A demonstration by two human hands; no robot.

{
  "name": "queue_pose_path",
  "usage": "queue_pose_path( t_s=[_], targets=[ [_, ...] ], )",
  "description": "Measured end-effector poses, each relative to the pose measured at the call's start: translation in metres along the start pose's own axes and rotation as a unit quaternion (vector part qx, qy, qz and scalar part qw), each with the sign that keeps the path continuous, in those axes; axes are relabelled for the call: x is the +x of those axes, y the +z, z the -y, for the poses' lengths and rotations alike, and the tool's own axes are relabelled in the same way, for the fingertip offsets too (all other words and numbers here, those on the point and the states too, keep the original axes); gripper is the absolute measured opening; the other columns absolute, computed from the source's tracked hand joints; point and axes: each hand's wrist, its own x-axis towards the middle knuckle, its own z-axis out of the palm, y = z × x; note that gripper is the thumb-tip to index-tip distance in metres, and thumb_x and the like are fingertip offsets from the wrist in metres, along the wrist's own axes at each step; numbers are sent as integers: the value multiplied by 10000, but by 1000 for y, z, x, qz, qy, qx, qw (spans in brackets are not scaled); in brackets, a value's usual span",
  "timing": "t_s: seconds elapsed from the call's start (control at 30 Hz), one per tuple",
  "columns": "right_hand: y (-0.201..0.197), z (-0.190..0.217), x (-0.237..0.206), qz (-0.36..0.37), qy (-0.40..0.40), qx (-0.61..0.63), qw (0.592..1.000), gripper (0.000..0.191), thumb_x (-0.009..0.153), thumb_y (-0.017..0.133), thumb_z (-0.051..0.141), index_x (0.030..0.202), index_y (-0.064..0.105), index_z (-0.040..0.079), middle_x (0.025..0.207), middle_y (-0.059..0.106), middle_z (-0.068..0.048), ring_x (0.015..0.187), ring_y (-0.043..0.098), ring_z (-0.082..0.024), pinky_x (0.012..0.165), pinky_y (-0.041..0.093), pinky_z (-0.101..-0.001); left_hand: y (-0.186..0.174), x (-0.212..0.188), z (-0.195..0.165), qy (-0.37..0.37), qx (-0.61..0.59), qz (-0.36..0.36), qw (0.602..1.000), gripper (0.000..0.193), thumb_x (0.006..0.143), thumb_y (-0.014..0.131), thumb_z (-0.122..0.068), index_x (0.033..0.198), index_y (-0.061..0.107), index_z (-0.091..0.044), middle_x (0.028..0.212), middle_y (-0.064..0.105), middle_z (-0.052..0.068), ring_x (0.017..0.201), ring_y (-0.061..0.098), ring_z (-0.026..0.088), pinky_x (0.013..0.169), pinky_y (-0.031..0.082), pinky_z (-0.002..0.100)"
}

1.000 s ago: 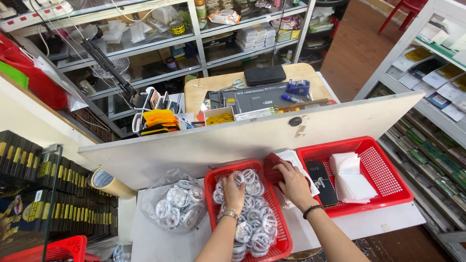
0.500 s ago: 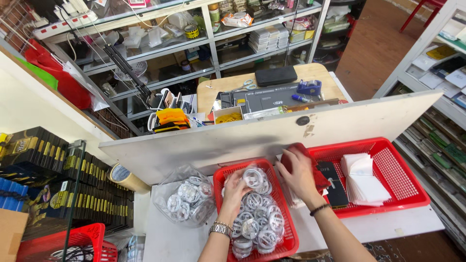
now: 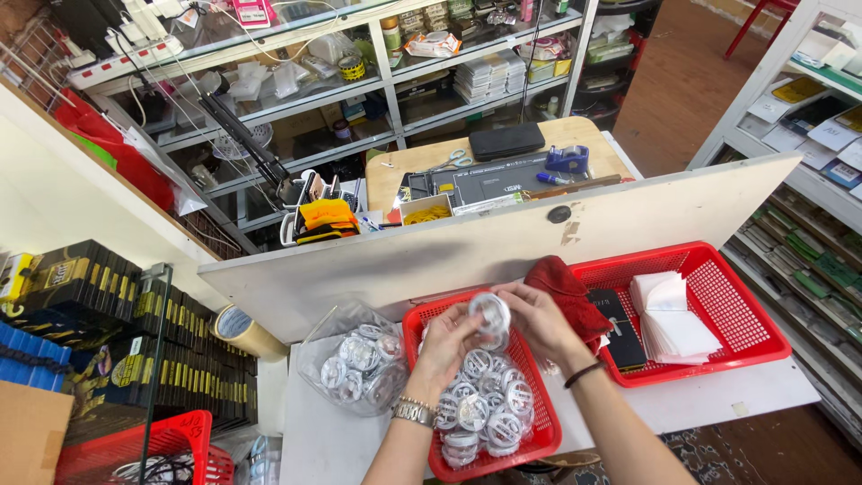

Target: The person wipes small round white containers one at a time with a red cloth, then places each cleaned container into a clear plastic container beside the red basket. The person repeats this wiping and transferring cycle continuously across the counter.

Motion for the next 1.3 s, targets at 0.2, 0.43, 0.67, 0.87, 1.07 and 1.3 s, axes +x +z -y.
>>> queue_pose_path(
  t_s=[0.2, 0.43, 0.67, 0.87, 1.07, 1.3],
  targets=[
    [24, -33, -5, -46, -35, -90, 994, 377, 972, 646, 163, 1294, 648, -33, 1120, 743, -42, 979, 672, -100, 853, 547, -287, 10, 16, 13, 68, 19, -159, 985, 240, 944, 683, -77, 1154, 608, 9, 1089, 715, 92, 924, 712, 174, 782, 624, 344],
    [-17, -3, 11, -142, 19, -369, 918, 516, 950, 673, 233, 1427, 531, 94, 1040, 790, -117, 964, 739, -190, 858, 570, -324, -10, 25, 13, 29, -16, -39, 999, 318, 1001, 580, -78, 1293, 643, 34, 1176, 728, 126, 1049, 703, 213, 879, 618, 350],
    [-59, -5, -11, -183, -151, -727, 645, 498, 828, 675, 88, 1318, 620, 159, 1266, 669, -120, 1162, 605, -352, 1025, 483, -420, -50, 33, 49, 69, -39, -226, 971, 279, 1016, 587, -76, 1248, 646, 68, 1152, 718, 148, 1019, 712, 238, 861, 629, 378],
    [21, -41, -22, -160, -316, -506, 787, 448, 859, 655, 98, 1300, 592, 52, 1226, 653, -216, 1160, 602, -408, 1019, 461, -462, -7, 45, 88, 62, -117, -221, 966, 372, 959, 589, -83, 1327, 590, -26, 1206, 695, 95, 1023, 701, 201, 869, 605, 374],
    [25, -13, -4, -235, -180, -502, 813, 404, 977, 583, 212, 1349, 558, 56, 1133, 700, -241, 1071, 677, -431, 895, 542, -475, 10, 23, 98, 31, -198, -211, 957, 381, 1030, 646, -109, 1393, 560, -188, 1193, 631, 69, 952, 558, 166, 875, 512, 335],
    [42, -34, -13, -190, -277, -452, 826, 437, 900, 616, 127, 1303, 501, 4, 1177, 650, -320, 1097, 635, -501, 910, 489, -532, 9, 18, 69, 76, -119, -244, 960, 288, 1038, 581, -222, 1226, 678, -28, 1110, 684, 125, 887, 589, 204, 770, 474, 348]
  ],
)
